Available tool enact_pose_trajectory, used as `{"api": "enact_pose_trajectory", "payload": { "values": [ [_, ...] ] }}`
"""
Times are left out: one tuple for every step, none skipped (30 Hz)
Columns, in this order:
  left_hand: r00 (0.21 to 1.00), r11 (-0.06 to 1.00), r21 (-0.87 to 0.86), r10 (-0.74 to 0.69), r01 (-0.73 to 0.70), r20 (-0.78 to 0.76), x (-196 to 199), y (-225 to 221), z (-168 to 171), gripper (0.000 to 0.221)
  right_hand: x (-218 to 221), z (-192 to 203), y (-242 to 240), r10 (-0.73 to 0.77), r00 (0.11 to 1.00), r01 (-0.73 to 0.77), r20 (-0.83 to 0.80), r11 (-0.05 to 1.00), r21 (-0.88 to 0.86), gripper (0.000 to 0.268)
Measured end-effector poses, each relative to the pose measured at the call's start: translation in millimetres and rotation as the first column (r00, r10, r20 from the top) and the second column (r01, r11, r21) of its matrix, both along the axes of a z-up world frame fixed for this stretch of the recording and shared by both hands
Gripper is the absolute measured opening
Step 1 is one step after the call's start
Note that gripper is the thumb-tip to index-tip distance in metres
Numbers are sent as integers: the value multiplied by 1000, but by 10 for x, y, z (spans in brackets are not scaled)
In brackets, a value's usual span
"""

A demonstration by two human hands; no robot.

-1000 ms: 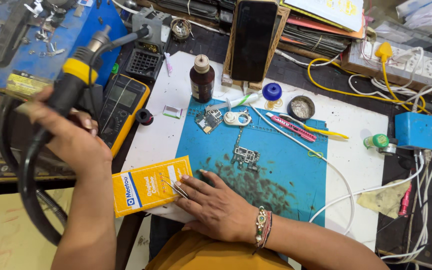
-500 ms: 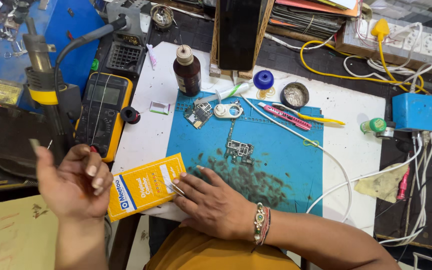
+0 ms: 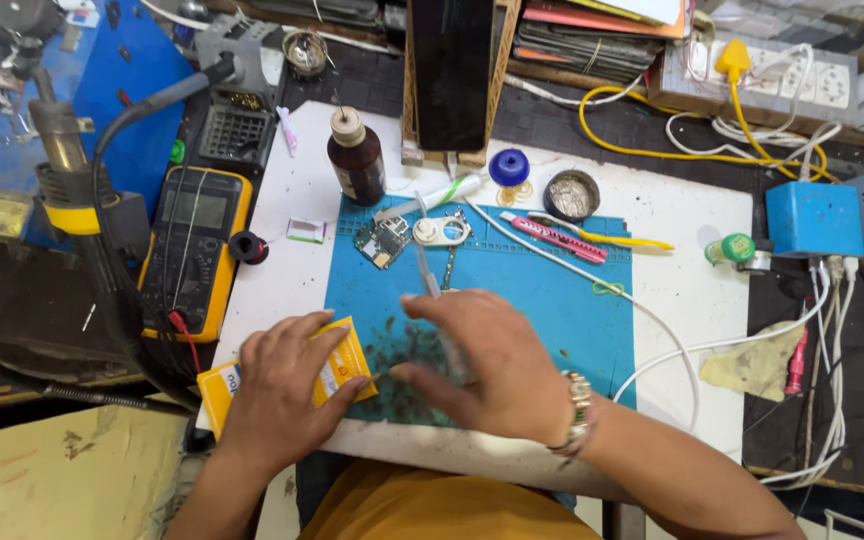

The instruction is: The person uses a heat gun and tweezers to work on a circuit board, then handles small electronic components and a bottle of liquid by hand.

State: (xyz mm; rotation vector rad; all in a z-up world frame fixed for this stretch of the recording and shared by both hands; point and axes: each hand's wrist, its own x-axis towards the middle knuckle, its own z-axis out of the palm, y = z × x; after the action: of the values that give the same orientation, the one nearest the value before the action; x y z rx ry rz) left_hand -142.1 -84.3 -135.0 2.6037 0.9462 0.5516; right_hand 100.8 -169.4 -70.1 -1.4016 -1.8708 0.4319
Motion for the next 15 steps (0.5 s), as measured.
{"api": "enact_pose_trajectory", "payload": {
  "values": [
    [1000, 1000, 2, -12, 12, 13, 13, -13, -26, 58, 53, 47, -9, -23, 998, 22, -66, 1000, -16, 57],
    [999, 999, 22, -28, 27, 25, 39, 27, -50, 55, 113, 72, -17, -48, 990, 43, -131, 998, -34, 57],
    [998, 998, 36, -44, 42, 34, 85, 98, -69, 52, 186, 77, -37, -76, 980, 62, -184, 995, -80, 52],
    [997, 997, 50, -59, 57, 43, 136, 155, -67, 49, 275, 69, -59, -106, 966, 78, -235, 989, -126, 48],
    [995, 993, 82, -86, 82, 53, 204, 217, -38, 47, 369, 56, -82, -140, 950, 97, -280, 982, -161, 44],
    [992, 988, 114, -113, 105, 62, 275, 267, 12, 45, 443, 26, -122, -180, 933, 138, -312, 979, -152, 37],
    [987, 980, 146, -144, 133, 70, 359, 323, 75, 43, 503, -24, -165, -223, 912, 183, -345, 972, -145, 31],
    [979, 976, 151, -174, 157, 107, 454, 389, 141, 40, 563, -87, -201, -265, 887, 228, -378, 964, -140, 25],
    [969, 972, 152, -199, 177, 144, 544, 436, 199, 38, 621, -158, -244, -313, 852, 261, -421, 949, -177, 23],
    [958, 968, 153, -223, 197, 180, 651, 493, 246, 35, 671, -230, -282, -360, 812, 291, -460, 932, -216, 23],
    [958, 966, 173, -221, 190, 185, 780, 565, 285, 29, 703, -304, -296, -401, 767, 312, -500, 915, -256, 23],
    [957, 964, 193, -219, 183, 190, 932, 641, 307, 24, 721, -373, -292, -415, 753, 317, -511, 909, -272, 23],
    [971, 964, 214, -192, 160, 140, 1090, 717, 313, 23, 728, -432, -267, -427, 737, 322, -523, 903, -285, 23],
    [983, 962, 236, -162, 137, 90, 1240, 782, 305, 22, 734, -467, -251, -440, 722, 326, -535, 897, -298, 24],
    [993, 962, 246, -121, 119, -4, 1385, 843, 283, 21, 746, -478, -244, -462, 755, 350, -465, 884, -310, 23]
  ]
}}
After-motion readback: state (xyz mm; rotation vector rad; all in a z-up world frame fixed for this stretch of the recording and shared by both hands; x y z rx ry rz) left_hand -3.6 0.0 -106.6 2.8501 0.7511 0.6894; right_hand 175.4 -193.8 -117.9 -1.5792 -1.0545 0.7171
